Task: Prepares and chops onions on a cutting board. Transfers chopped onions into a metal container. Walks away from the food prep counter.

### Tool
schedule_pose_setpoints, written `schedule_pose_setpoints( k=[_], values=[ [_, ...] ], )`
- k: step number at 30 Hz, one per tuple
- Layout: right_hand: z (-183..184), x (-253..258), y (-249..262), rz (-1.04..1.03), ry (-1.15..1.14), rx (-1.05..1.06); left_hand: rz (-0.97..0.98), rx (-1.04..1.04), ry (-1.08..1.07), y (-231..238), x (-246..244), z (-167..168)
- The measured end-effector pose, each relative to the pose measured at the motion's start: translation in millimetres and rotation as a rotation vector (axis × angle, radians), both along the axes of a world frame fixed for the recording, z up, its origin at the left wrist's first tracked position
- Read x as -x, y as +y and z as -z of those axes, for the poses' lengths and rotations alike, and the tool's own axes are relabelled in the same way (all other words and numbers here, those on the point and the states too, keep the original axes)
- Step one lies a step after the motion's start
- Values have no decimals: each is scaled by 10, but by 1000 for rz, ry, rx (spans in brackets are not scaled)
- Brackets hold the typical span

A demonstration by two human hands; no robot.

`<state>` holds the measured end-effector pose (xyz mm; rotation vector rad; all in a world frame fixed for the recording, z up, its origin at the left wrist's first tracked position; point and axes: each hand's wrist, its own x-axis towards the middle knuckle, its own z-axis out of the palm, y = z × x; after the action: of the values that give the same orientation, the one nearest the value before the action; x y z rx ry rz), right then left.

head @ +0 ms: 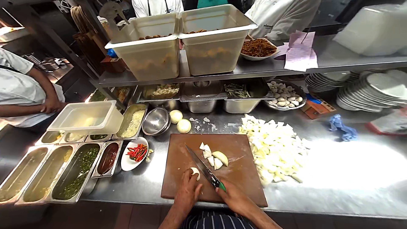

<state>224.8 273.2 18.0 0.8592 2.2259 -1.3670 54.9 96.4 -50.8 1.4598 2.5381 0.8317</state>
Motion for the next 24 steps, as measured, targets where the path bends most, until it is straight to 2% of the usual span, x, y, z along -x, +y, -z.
schedule_pose_setpoints(
  k=[2, 5, 10, 13, 16, 18, 20, 21, 23, 24],
  values=[
    [17, 63, -20, -20, -5, -21, -30, 4, -75, 20, 134, -109],
    [-17, 156, -55, -66, -17, -75, -5, 155, -231, 95, 330, -191],
    [-167, 338, -16, -192, -103, -123, 27, 256, -279, 210, 393, -259],
    [65, 457, -134, -169, -104, -188, 25, 300, -270, 207, 347, -271],
    [238, 484, -69, -142, -12, -189, 2, 309, -329, 195, 357, -320],
    [261, 406, 25, -53, 129, -151, -118, 149, -504, 185, 418, -394],
    [128, 372, 108, 100, 233, 57, -360, -171, -866, 227, 463, -567],
    [14, 377, 118, 176, 253, 268, -448, -350, -1108, 275, 479, -646],
    [-171, 447, 169, 281, 243, 690, -435, -518, -1552, 419, 554, -781],
    [-190, 491, 199, 300, 240, 787, -377, -493, -1590, 494, 608, -794]
  ],
)
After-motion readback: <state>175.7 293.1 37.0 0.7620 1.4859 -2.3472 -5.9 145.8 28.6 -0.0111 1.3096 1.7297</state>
